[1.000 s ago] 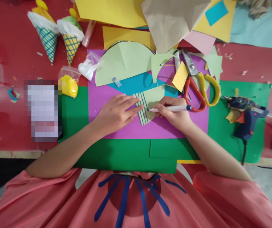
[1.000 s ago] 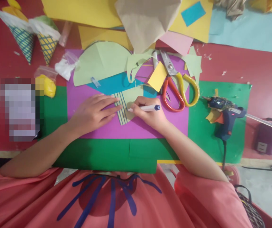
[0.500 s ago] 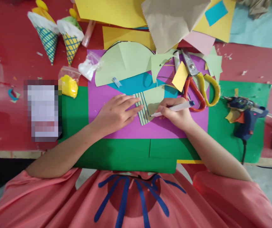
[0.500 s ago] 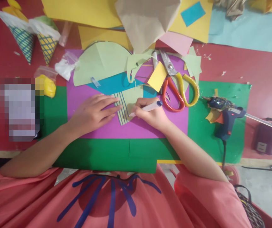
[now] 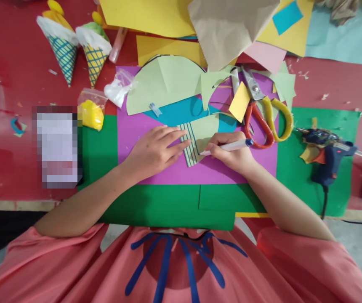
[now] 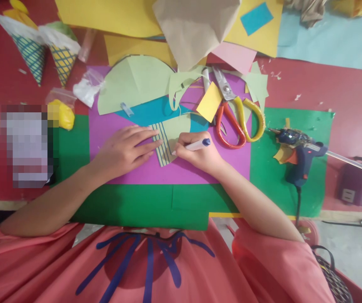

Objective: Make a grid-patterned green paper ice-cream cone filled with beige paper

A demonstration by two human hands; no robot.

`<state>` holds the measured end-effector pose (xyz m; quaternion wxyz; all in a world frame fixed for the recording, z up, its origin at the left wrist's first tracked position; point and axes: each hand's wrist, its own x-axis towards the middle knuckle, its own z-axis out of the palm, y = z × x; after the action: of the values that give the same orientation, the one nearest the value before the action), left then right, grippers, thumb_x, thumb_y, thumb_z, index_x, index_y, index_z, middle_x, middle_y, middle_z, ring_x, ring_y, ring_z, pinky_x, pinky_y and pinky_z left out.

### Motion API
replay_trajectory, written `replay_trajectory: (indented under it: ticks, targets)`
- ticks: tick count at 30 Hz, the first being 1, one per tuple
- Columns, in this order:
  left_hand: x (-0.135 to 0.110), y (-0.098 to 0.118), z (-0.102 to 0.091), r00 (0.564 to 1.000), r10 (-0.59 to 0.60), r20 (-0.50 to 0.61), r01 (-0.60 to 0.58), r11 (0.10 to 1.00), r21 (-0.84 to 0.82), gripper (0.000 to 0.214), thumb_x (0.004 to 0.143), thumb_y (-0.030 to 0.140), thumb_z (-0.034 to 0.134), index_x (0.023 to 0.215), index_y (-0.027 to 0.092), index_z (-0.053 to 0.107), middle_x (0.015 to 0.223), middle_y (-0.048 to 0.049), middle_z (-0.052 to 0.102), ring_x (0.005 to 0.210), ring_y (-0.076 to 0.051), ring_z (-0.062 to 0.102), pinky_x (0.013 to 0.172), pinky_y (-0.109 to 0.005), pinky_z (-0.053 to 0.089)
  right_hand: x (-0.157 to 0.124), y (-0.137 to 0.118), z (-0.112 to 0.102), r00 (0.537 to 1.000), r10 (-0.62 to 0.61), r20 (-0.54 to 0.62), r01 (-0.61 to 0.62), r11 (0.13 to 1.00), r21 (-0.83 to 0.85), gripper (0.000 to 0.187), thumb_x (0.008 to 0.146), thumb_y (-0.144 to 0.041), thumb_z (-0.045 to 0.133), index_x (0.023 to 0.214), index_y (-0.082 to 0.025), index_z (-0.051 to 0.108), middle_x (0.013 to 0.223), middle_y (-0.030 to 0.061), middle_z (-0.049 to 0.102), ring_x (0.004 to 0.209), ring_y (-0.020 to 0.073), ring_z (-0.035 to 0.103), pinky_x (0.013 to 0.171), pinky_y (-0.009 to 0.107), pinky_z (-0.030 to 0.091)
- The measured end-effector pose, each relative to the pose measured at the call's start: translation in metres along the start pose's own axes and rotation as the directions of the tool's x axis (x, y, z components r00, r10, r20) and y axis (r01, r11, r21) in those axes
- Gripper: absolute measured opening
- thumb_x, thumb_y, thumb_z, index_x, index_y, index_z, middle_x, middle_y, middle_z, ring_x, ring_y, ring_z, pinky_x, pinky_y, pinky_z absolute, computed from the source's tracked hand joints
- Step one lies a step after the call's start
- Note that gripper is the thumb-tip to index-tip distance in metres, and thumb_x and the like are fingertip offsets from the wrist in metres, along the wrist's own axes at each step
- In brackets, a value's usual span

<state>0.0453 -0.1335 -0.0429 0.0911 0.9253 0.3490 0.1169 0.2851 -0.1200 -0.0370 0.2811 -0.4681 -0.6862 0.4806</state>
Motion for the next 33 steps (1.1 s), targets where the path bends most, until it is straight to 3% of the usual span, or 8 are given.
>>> replay_trajectory:
  ticks: [20,24,28,33]
  targets:
    - [0.0,0.0,0.0,1.0,-0.015,0.006,0.015,0.999,-0.035,0.034,0.093,0.022,0.051,0.126,0.023,0.06,0.135,-0.0098,0.058,0.127,-0.026,0.052,0.108,-0.048,0.043,-0.003,0.0,-0.001,0.994,-0.054,0.098,0.057,0.998,-0.025,0.028,0.078,-0.021,0.054,0.051,-0.017,0.049,0.048,-0.0043,0.043,0.046,0.0063,0.035,0.046,0.024,0.025]
    - [0.0,0.0,0.0,1.0,0.001,0.0,-0.001,1.0,0.026,0.032,0.094,0.023,0.051,0.125,0.023,0.06,0.134,-0.0077,0.059,0.125,-0.025,0.054,0.107,-0.046,0.044,-0.002,0.001,-0.003,0.993,-0.039,0.109,0.04,0.999,-0.008,0.028,0.078,-0.022,0.056,0.051,-0.017,0.05,0.048,-0.0038,0.047,0.047,0.0065,0.039,0.045,0.023,0.028]
    - [0.001,0.0,-0.001,1.0,0.018,-0.01,-0.017,0.998,0.066,0.03,0.095,0.024,0.05,0.123,0.021,0.061,0.133,-0.007,0.059,0.124,-0.024,0.055,0.105,-0.043,0.045,-0.001,0.004,-0.008,0.995,0.031,0.097,-0.046,0.988,0.148,0.027,0.077,-0.025,0.058,0.052,-0.018,0.053,0.048,-0.002,0.055,0.044,0.0079,0.048,0.042,0.021,0.033]
    - [0.0,0.0,0.0,0.996,0.079,-0.033,-0.078,0.997,0.02,0.027,0.093,0.023,0.052,0.116,0.021,0.066,0.124,-0.007,0.064,0.117,-0.023,0.058,0.102,-0.042,0.047,0.001,0.009,-0.009,0.993,0.109,-0.05,-0.086,0.936,0.343,0.019,0.077,-0.023,0.059,0.059,-0.018,0.061,0.049,-0.0008,0.061,0.041,0.0113,0.055,0.04,0.023,0.041]
